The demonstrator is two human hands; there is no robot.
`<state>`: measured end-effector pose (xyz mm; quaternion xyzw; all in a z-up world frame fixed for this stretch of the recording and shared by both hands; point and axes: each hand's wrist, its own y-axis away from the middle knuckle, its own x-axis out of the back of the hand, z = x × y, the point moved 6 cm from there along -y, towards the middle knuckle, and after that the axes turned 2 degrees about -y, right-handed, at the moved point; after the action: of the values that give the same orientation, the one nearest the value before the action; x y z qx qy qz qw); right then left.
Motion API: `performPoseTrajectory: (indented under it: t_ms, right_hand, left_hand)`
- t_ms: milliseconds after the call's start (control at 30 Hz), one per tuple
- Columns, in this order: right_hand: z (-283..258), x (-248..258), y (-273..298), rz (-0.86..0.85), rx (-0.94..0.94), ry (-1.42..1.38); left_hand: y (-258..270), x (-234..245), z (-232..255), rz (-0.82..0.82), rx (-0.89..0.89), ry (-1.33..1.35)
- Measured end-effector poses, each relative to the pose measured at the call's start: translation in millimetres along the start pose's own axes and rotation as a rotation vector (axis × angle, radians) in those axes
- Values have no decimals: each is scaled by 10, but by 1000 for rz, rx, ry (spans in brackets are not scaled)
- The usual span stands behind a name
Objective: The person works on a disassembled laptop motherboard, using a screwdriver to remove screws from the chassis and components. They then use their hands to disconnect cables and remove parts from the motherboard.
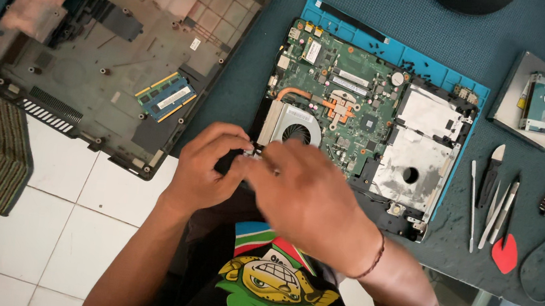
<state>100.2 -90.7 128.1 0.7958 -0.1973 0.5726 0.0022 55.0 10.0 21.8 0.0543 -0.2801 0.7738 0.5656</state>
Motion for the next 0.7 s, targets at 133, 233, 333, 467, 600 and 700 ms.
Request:
performPoseTrajectory:
  t_ms: [133,233,333,467,600,700]
  right_hand:
    - [-26,-28,25,17,-41,62]
    - [11,-42,61,55,-20,101]
    - [-15,-85,72,-38,-23,-177]
    - [-78,-82,120,53,66,-167]
    - [26,-106,194,56,39,-329]
    - [162,-94,251,127,-42,-444]
  left_hand:
    - [1,-3,9,-8,6,7]
    - [-3,3,12,13,2,-10]
    - [21,-6,-15,3,-8,3]
    - [9,-7,-14,17,-3,2]
    - [3,4,22,17,-7,-3]
    - [0,6,15,0,-5,5]
